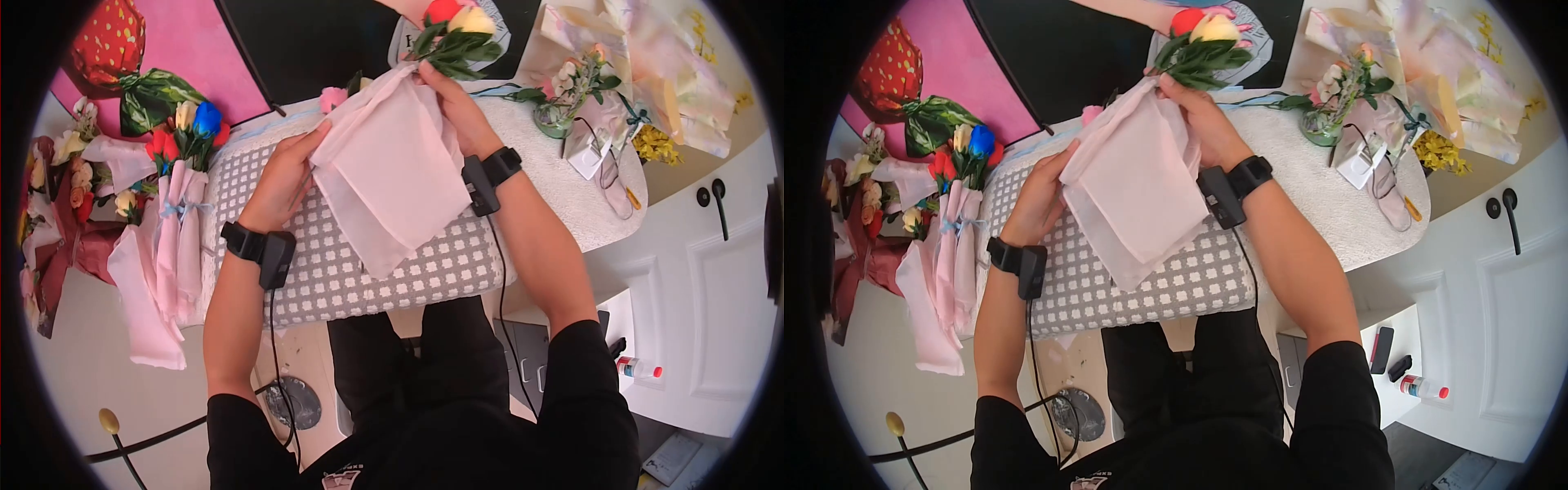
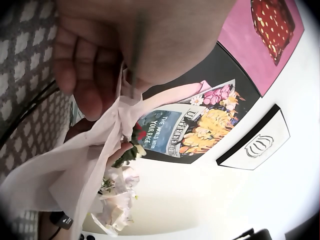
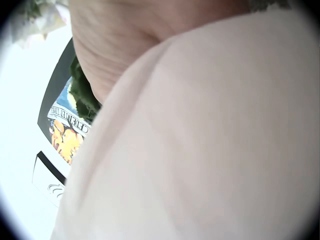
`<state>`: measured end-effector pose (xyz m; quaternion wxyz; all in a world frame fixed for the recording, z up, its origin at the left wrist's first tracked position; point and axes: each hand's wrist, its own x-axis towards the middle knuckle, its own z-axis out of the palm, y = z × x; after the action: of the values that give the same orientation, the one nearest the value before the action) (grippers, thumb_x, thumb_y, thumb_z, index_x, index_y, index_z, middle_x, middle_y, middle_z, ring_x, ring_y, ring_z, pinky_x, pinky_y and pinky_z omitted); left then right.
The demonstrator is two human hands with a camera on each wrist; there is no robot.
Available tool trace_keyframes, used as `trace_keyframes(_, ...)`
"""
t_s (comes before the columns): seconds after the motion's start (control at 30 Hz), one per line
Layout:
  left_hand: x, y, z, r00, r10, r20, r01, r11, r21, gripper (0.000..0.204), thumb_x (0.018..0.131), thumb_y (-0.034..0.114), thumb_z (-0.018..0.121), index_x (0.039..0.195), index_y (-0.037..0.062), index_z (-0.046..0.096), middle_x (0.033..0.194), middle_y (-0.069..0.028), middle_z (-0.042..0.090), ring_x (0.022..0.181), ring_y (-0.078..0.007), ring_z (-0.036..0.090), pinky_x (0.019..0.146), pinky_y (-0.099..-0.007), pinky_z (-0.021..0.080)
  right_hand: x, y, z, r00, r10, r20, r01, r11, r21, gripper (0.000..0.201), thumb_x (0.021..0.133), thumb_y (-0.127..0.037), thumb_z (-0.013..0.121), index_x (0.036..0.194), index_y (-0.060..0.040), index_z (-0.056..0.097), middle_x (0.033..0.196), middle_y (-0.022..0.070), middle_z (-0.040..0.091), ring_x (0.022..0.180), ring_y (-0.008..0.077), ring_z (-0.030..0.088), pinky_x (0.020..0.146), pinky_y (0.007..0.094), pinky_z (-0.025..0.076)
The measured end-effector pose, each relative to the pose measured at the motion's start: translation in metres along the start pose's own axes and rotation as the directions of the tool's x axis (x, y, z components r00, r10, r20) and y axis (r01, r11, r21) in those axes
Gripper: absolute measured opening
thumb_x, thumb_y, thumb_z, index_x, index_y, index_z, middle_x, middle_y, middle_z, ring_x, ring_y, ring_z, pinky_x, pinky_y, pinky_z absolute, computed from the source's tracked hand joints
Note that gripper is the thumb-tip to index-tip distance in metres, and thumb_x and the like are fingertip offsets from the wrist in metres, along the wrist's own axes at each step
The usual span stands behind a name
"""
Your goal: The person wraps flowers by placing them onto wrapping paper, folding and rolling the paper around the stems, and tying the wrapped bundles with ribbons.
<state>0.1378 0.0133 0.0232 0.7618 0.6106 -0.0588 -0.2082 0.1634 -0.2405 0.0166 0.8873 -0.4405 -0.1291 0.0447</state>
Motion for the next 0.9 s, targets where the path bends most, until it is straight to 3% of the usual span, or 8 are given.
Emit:
trace_keyframes(0.07, -0.001, 0.002, -0.001, 0.995, -0.01, 0.095, 0.004, 0.998, 0.066, 0.04, 0.102, 0.034, 0.05, 0.121, 0.0016, 0.063, 0.107, -0.0036, 0.069, 0.092, -0.0094, 0.066, 0.084, -0.0258, 0.053, -0.001, 0.004, -0.011, 0.998, 0.058, 0.028, -0.06, 0.997, 0.047, 0.029, 0.096, -0.034, 0.063, 0.105, -0.0059, 0.063, 0.095, 0.0032, 0.064, 0.086, 0.0125, 0.063, 0.077, 0.0289, 0.054)
trace_keyframes(0.2, -0.001, 0.0, -0.003, 0.997, 0.024, 0.07, -0.025, 1.0, 0.004, 0.045, 0.104, 0.033, 0.046, 0.135, 0.0006, 0.052, 0.128, -0.0077, 0.06, 0.114, -0.0121, 0.059, 0.091, -0.0267, 0.051, 0.001, 0.003, -0.004, 0.996, -0.003, -0.086, 0.01, 0.997, 0.078, 0.026, 0.094, -0.032, 0.067, 0.09, -0.0067, 0.06, 0.083, 0.0037, 0.061, 0.077, 0.0137, 0.061, 0.071, 0.0283, 0.053)
trace_keyframes(0.23, -0.011, 0.009, 0.014, 0.997, 0.076, 0.019, -0.077, 0.992, 0.098, 0.051, 0.106, 0.038, 0.038, 0.14, 0.0007, 0.046, 0.136, -0.01, 0.055, 0.124, -0.016, 0.054, 0.099, -0.0293, 0.047, 0.003, 0.004, -0.008, 0.995, 0.017, -0.095, -0.009, 0.996, 0.09, 0.027, 0.093, -0.032, 0.068, 0.089, -0.0066, 0.06, 0.083, 0.0035, 0.06, 0.076, 0.0137, 0.06, 0.07, 0.0281, 0.053)
trace_keyframes(0.37, 0.0, 0.01, 0.006, 0.962, 0.247, 0.116, -0.255, 0.965, 0.056, 0.072, 0.102, 0.059, 0.027, 0.14, 0.0022, 0.046, 0.137, -0.0082, 0.055, 0.126, -0.0177, 0.052, 0.106, -0.035, 0.039, 0.002, 0.005, -0.013, 0.991, 0.026, -0.131, -0.014, 0.996, 0.085, 0.028, 0.09, -0.033, 0.071, 0.087, -0.0074, 0.059, 0.083, 0.0021, 0.06, 0.073, 0.0127, 0.057, 0.069, 0.0272, 0.05)
trace_keyframes(0.6, -0.005, 0.008, 0.008, 0.922, 0.365, 0.128, -0.369, 0.929, 0.014, 0.084, 0.098, 0.068, 0.026, 0.144, -0.0001, 0.041, 0.145, -0.0125, 0.047, 0.133, -0.0206, 0.047, 0.111, -0.0354, 0.035, 0.011, 0.012, -0.017, 0.983, -0.076, -0.166, 0.065, 0.995, -0.072, 0.022, 0.089, -0.028, 0.073, 0.085, -0.011, 0.059, 0.08, -0.0009, 0.058, 0.073, 0.0092, 0.053, 0.067, 0.0232, 0.045)
trace_keyframes(0.7, 0.0, 0.007, 0.0, 0.893, 0.381, 0.237, -0.376, 0.924, -0.07, 0.084, 0.096, 0.067, 0.034, 0.145, -0.0003, 0.039, 0.148, -0.0122, 0.044, 0.134, -0.021, 0.045, 0.111, -0.0345, 0.034, 0.011, 0.01, -0.016, 0.976, -0.09, -0.197, 0.073, 0.993, -0.089, 0.022, 0.088, -0.025, 0.074, 0.083, -0.0109, 0.058, 0.077, -0.0026, 0.055, 0.071, 0.0075, 0.052, 0.066, 0.0225, 0.044)
trace_keyframes(0.77, 0.003, 0.006, -0.005, 0.864, 0.397, 0.309, -0.449, 0.886, 0.118, 0.077, 0.095, 0.056, 0.051, 0.145, -0.0006, 0.039, 0.148, -0.0123, 0.044, 0.134, -0.0201, 0.045, 0.111, -0.0334, 0.034, 0.015, 0.01, -0.018, 0.979, -0.087, -0.185, 0.075, 0.994, -0.074, 0.022, 0.088, -0.025, 0.074, 0.083, -0.0109, 0.058, 0.075, -0.0033, 0.053, 0.069, 0.0073, 0.051, 0.065, 0.0226, 0.044)
trace_keyframes(0.9, -0.005, 0.004, 0.005, 0.853, 0.439, 0.281, -0.5, 0.842, 0.201, 0.064, 0.093, 0.036, 0.063, 0.142, -0.0015, 0.045, 0.143, -0.0117, 0.05, 0.129, -0.0181, 0.049, 0.107, -0.0316, 0.038, 0.012, 0.011, -0.024, 0.99, 0.0, -0.14, 0.005, 0.999, 0.035, 0.024, 0.089, -0.026, 0.073, 0.081, -0.0105, 0.056, 0.073, -0.0035, 0.05, 0.067, 0.0078, 0.048, 0.061, 0.0235, 0.043)
